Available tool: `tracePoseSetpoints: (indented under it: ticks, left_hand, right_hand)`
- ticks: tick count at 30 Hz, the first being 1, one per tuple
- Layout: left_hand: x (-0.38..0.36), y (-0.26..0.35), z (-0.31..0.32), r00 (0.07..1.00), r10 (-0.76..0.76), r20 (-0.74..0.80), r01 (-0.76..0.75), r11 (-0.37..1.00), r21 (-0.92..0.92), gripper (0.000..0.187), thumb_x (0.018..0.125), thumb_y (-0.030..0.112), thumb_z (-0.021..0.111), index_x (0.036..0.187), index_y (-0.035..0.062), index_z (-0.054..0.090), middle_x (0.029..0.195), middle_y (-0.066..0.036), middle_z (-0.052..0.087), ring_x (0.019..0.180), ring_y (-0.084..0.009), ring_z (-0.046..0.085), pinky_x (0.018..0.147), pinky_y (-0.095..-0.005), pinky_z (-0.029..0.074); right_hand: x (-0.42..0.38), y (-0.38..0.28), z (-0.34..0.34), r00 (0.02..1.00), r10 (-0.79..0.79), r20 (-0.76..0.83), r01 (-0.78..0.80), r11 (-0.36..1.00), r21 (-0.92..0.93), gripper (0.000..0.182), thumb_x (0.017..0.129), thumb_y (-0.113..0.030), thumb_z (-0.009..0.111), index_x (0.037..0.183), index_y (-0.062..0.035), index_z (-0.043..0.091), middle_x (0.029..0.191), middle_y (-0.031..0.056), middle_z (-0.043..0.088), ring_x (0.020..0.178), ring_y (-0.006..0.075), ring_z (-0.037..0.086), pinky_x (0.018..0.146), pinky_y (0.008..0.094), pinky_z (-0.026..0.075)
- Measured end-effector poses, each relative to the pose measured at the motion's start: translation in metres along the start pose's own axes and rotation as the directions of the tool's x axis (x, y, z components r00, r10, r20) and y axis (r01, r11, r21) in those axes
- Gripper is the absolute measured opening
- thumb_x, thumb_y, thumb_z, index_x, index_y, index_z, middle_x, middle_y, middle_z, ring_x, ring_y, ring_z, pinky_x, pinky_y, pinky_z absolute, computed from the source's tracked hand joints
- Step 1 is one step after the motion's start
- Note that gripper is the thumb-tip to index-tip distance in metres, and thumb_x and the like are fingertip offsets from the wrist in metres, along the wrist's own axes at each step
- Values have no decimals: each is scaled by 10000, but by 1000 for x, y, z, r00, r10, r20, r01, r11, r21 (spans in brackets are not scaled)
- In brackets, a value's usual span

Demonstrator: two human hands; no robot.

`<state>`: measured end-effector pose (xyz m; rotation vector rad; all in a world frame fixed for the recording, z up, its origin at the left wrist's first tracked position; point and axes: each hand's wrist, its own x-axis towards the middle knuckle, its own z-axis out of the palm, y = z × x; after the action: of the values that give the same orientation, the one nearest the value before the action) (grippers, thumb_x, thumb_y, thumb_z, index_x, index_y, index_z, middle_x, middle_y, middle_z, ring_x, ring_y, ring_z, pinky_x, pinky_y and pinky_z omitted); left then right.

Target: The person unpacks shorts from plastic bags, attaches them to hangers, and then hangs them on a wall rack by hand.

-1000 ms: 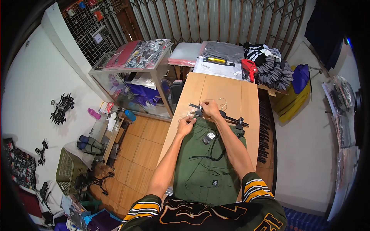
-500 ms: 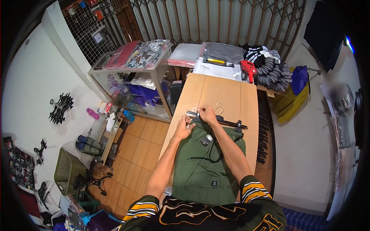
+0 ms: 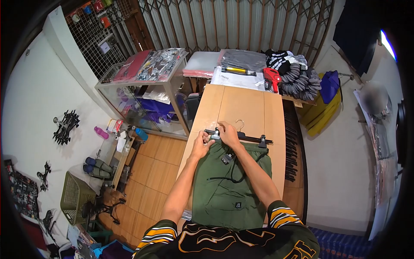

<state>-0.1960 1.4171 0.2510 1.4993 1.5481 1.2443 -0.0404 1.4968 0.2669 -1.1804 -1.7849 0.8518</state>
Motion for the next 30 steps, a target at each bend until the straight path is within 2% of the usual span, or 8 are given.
tracePoseSetpoints:
  ticks: [8, 12, 14, 17, 21, 27, 28, 30]
  left_hand:
    - [-4, 2, 2, 992, 51, -118, -37, 992, 118, 415, 768, 115, 817, 1001, 24, 486, 718, -30, 515, 633, -117, 486, 598, -285, 448]
    - [-4, 36, 26, 956, 222, -194, -158, 941, 298, 381, 767, 103, 787, 1021, 10, 519, 853, -99, 565, 748, -202, 555, 699, -332, 479]
    - [2, 51, 50, 948, 307, -88, -266, 912, 312, 375, 780, 148, 763, 1050, -5, 553, 898, -142, 590, 877, -296, 584, 802, -388, 480]
    - [20, 84, 93, 932, 257, 255, -308, 933, 187, 393, 823, 184, 737, 1125, -8, 574, 1027, -169, 634, 986, -308, 612, 856, -387, 485]
    - [52, 85, 155, 851, 398, 344, -479, 855, 197, 415, 884, 274, 681, 1160, -19, 580, 1068, -197, 657, 1020, -320, 634, 848, -393, 499]
    - [90, 112, 191, 750, -121, 650, -135, 934, 330, 625, 996, 502, 405, 882, -32, 707, 793, -241, 680, 833, -377, 682, 789, -436, 509]
    - [95, 101, 199, 775, 48, 630, -319, 891, 324, 721, 1001, 550, 323, 837, -31, 718, 758, -262, 666, 842, -420, 666, 804, -468, 500]
    - [109, 88, 210, 762, 6, 648, -330, 864, 380, 739, 1000, 551, 308, 837, -43, 716, 834, -311, 652, 900, -448, 647, 848, -491, 487]
  right_hand:
    - [-74, -9, -102, 899, -127, -420, 8, 962, -274, 362, 836, -94, 650, 1172, 27, 587, 1086, 253, 644, 1017, 402, 616, 880, 471, 485]
    - [-111, 7, -139, 799, 114, -591, -406, 827, -389, 476, 794, -199, 723, 1177, 17, 542, 1076, 241, 636, 1036, 399, 594, 903, 492, 450]
    - [-122, 3, -149, 801, 352, -485, -535, 785, -313, 509, 756, -287, 775, 1127, -3, 573, 1058, 208, 655, 1033, 392, 594, 899, 475, 451]
    - [-123, 17, -142, 819, 317, -477, -534, 725, -435, 485, 740, -313, 792, 1089, -25, 614, 1020, 188, 675, 1001, 373, 618, 892, 459, 455]
    - [-121, 49, -139, 840, 281, -465, -460, 823, -333, 420, 720, -263, 808, 1034, -39, 642, 971, 167, 687, 944, 340, 643, 887, 445, 452]
    - [-129, 56, -134, 814, 233, -532, -368, 916, -161, 296, 764, -176, 753, 982, -30, 615, 849, 121, 674, 817, 277, 649, 761, 410, 497]
    - [-131, 57, -134, 823, 249, -510, -358, 925, -126, 289, 770, -175, 753, 975, -27, 613, 830, 112, 665, 785, 254, 638, 744, 392, 497]
    - [-133, 50, -139, 836, 264, -481, -306, 952, -10, 248, 785, -151, 752, 943, -18, 617, 780, 69, 632, 720, 166, 586, 701, 330, 482]
